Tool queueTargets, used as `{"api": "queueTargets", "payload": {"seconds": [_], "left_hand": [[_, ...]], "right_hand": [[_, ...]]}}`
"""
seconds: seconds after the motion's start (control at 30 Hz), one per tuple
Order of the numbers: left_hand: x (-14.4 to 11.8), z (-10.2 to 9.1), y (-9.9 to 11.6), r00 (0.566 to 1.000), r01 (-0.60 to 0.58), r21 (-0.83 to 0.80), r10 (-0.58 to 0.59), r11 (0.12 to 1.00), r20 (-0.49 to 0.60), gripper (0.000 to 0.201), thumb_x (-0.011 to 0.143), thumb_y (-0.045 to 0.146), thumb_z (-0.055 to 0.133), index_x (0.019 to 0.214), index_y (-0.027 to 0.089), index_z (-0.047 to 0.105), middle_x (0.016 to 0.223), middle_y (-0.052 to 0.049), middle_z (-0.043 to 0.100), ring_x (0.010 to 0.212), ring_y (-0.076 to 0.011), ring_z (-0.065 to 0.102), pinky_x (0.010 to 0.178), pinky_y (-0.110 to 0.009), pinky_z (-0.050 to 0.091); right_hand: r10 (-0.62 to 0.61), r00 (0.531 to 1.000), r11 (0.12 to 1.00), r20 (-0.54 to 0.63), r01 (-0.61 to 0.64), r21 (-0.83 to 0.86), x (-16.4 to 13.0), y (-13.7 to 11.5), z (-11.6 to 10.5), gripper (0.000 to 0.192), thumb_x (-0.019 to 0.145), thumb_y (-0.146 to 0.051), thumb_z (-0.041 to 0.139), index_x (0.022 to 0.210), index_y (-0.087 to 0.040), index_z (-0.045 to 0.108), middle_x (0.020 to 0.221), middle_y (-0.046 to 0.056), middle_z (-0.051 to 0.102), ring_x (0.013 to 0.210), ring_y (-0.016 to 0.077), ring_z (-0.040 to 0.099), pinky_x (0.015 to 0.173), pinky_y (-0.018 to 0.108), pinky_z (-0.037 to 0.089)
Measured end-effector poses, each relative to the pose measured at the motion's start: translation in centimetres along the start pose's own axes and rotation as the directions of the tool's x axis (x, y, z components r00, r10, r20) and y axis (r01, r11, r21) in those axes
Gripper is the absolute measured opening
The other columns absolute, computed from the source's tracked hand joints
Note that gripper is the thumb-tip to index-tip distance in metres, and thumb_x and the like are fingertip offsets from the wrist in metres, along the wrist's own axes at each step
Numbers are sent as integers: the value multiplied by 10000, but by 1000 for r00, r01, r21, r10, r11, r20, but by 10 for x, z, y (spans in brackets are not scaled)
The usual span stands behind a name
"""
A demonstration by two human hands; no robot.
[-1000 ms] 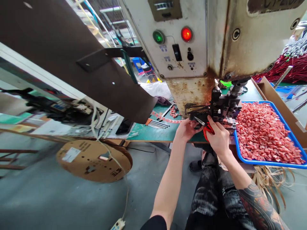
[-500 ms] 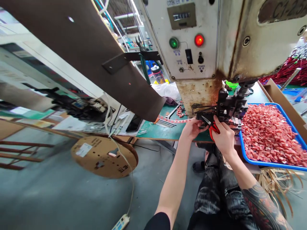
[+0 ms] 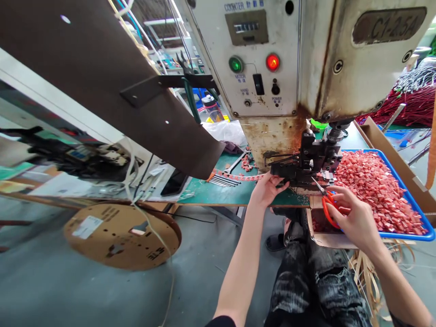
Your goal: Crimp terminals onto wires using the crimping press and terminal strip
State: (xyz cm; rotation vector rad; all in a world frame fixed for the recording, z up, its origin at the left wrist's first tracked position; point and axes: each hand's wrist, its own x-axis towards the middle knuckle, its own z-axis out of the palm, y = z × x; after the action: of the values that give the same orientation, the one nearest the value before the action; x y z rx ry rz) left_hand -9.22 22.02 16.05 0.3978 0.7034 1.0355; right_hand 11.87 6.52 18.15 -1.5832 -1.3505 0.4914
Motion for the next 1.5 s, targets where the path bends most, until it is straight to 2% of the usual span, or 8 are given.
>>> {"api": "queueTargets", "payload": {"seconds": [0.23,0.4,0.67,1.0,1.1,1.2,1.37,1.5], "left_hand": [[5,-7,-3,999,-33,-11,33,999,-25,271,899,180,664,634,158,610,539,19,593,658,-170,697,975,-513,563],[9,-7,-5,998,-39,-14,39,999,-45,263,912,182,639,652,157,605,570,9,628,712,-185,725,986,-526,561],[8,-8,-6,998,-62,27,62,998,-5,237,888,204,693,674,166,596,566,20,608,709,-199,726,972,-534,570],[-1,-10,-16,976,-219,137,216,966,43,276,764,323,842,719,167,619,619,18,643,744,-191,746,854,-374,614],[-9,-17,-25,936,-347,289,348,892,50,365,720,463,861,774,173,644,587,28,627,580,-146,681,607,-256,572],[-14,-28,-30,895,-410,551,438,727,88,465,754,603,789,686,184,597,439,71,482,336,-69,413,356,-195,303],[-6,-36,-23,857,-450,809,437,379,272,521,797,597,720,549,192,506,419,62,392,395,-66,332,412,-224,231],[1,-34,-16,869,-435,854,381,287,315,502,818,566,661,542,205,449,456,63,338,445,-78,290,453,-244,202]], "right_hand": [[223,918,913,327,-314,259,32,-2,-51,547,718,-587,842,1049,-195,651,720,-21,612,454,77,481,377,182,342],[238,801,819,549,-469,330,41,2,-49,563,736,-636,822,1010,-223,556,636,-66,540,474,98,490,430,213,388],[211,815,805,539,-457,377,31,13,-37,504,798,-634,782,950,-224,532,614,-76,482,475,69,383,442,195,277],[236,819,773,523,-484,410,15,14,-41,469,829,-621,756,932,-219,538,613,-60,519,458,81,417,436,207,336],[285,825,756,488,-506,414,-3,5,-44,457,833,-611,759,961,-222,554,656,-48,543,490,84,434,454,206,355],[337,814,729,473,-543,416,-23,-4,-43,480,793,-596,807,974,-215,579,670,-50,539,513,68,416,464,183,320],[364,784,647,503,-601,469,-42,-11,-34,511,743,-594,848,960,-208,593,651,-56,543,474,52,411,446,176,309],[370,769,601,521,-626,497,-51,-11,-23,510,732,-584,861,945,-206,594,647,-55,555,451,45,415,424,169,298]]}}
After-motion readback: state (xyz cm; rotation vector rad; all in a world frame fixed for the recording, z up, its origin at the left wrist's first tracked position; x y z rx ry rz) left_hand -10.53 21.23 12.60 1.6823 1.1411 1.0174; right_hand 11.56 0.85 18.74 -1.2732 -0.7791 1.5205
